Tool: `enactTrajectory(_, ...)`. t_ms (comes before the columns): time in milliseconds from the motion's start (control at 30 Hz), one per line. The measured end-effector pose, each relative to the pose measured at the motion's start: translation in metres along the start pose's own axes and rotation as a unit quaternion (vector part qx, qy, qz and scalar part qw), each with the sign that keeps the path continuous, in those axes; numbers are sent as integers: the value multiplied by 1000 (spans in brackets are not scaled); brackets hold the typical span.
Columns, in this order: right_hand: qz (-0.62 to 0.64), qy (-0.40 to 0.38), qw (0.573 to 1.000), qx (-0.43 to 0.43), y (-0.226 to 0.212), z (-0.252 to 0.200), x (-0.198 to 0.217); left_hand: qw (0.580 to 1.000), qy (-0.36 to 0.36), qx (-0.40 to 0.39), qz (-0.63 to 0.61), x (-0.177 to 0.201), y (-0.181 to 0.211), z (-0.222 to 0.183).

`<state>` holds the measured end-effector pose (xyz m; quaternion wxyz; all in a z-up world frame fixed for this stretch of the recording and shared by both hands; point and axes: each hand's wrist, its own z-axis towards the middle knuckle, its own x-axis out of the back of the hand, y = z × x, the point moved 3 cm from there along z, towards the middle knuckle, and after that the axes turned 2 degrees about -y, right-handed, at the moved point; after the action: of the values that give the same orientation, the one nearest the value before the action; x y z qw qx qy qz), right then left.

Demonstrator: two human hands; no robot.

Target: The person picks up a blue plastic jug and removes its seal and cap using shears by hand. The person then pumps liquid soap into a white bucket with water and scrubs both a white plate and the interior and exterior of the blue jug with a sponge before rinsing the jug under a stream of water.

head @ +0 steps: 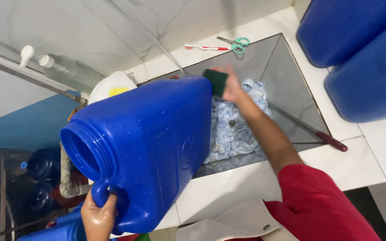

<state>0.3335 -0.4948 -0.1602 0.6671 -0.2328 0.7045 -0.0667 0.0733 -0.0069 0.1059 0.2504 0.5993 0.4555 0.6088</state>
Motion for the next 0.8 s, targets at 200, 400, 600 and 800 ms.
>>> enactTrajectory(200,-203,42,946,-250,140,-79,-42,998,22,4,-58,-7,-22,-1)
enactTrajectory(400,-138,6,976,-167,68,5,-8,996,9,38,-75,-12,-31,14)
enactTrajectory(600,-140,83,963,-213,98,-1,62,997,9,50,-60,-18,-37,15)
enactTrajectory(800,-100,62,970,-212,61,40,33,996,8,59,-65,-23,-40,24)
